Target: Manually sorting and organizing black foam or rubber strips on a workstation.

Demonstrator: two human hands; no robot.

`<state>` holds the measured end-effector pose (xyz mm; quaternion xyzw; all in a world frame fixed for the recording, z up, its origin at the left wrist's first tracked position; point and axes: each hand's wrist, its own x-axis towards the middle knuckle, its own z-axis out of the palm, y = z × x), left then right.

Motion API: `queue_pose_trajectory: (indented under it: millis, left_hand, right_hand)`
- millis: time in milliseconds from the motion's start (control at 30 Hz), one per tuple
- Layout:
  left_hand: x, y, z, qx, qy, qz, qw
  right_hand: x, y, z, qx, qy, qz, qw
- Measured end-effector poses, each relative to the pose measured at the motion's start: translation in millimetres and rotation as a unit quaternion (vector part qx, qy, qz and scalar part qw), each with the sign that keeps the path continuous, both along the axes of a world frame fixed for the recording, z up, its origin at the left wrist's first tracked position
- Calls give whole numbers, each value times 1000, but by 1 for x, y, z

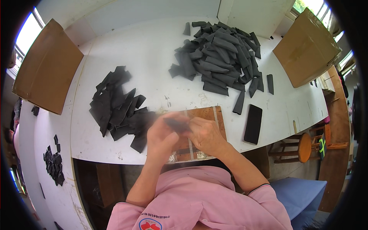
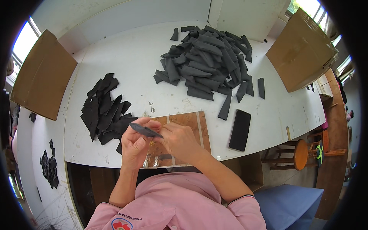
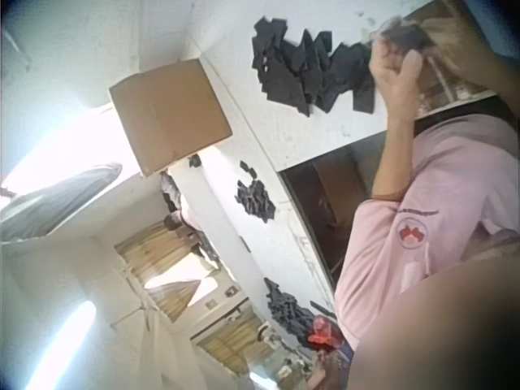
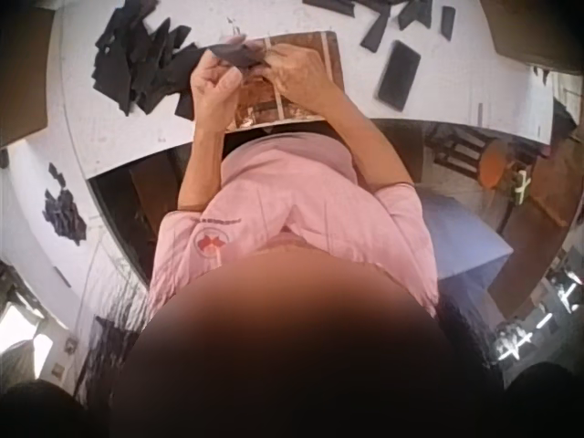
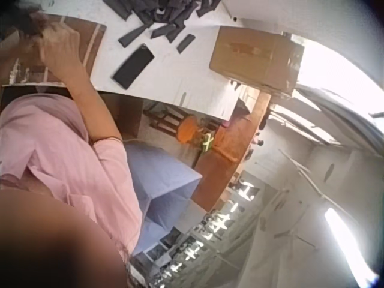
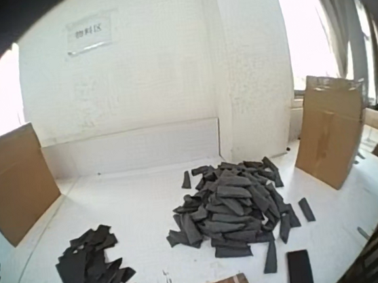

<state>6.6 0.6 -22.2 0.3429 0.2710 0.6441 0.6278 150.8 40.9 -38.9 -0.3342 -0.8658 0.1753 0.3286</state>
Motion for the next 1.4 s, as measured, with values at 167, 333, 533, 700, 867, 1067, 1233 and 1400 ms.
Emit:
queue_pose_trajectory:
  millis: [167,333,533,700,867,1067,1233,1400]
  left_hand:
    - [4,17,47,81,281,-68,954]
    - [3,21,22,74,434,-101,892]
    - [8,3,22,127,262,75,954]
    - [1,3,28,68,-40,62,995]
    - [0,4,19,28,-44,53,997]
    - [-3,1,22,40,-2,60,997]
    - [-5,2,32,56,92,55,993]
    - [-4,2,42,95,149,125,976]
  right_hand:
    - [1,-5,22,-15,182,48,982]
    - [0,-15,-36,-132,179,-14,975]
    - [4,-7,-8,-77,86,2,993]
    - [8,-1,25,-48,48,46,997]
    - [2,-1,-5,-62,15,13,998]
    - [3,-5,7,-84,35,45,995]
    - [0,-5,1,-73,28,17,997]
    - [1,-4,21,-56,21,26,998]
